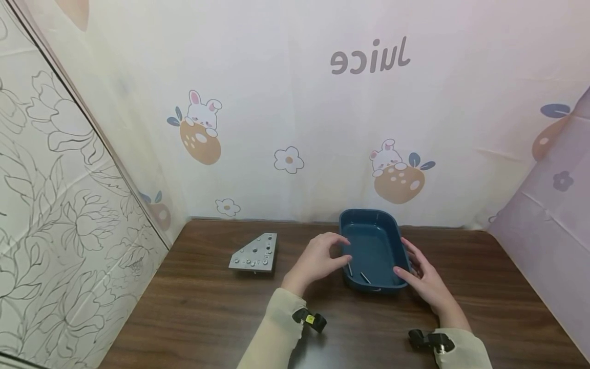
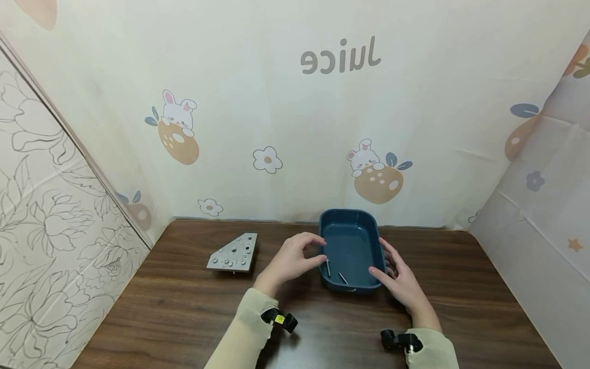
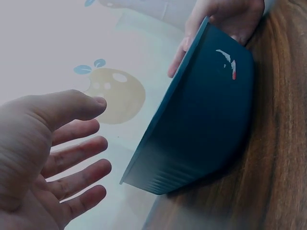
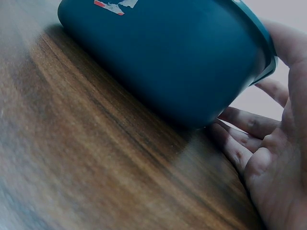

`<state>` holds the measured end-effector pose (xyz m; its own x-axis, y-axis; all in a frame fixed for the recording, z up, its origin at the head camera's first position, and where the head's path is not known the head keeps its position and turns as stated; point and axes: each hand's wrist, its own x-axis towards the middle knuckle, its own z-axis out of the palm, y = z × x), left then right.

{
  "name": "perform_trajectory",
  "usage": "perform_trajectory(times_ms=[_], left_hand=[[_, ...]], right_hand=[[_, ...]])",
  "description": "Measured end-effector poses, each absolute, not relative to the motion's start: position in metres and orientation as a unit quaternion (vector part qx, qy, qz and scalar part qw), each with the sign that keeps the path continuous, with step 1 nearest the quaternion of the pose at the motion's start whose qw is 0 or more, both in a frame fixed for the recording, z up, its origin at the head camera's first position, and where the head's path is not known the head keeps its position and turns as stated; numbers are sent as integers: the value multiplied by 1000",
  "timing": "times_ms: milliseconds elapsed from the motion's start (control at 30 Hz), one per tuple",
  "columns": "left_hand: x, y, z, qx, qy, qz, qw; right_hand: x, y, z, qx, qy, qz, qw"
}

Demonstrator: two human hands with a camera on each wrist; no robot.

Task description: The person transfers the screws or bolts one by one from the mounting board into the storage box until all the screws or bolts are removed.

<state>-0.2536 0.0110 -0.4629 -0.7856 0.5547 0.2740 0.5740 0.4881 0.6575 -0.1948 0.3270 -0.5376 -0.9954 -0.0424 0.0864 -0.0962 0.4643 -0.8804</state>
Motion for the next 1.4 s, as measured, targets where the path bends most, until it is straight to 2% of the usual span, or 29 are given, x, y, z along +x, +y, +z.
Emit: perform_trajectory(times_ms=[900, 1400], left_hand=[[-250, -15, -458, -327, -864, -383, 19], [-252, -50, -456, -343, -871, -349, 53]], right_hand=[[-195, 326, -539, 39, -852, 521, 19], [-196, 328, -539, 42, -853, 520, 23]])
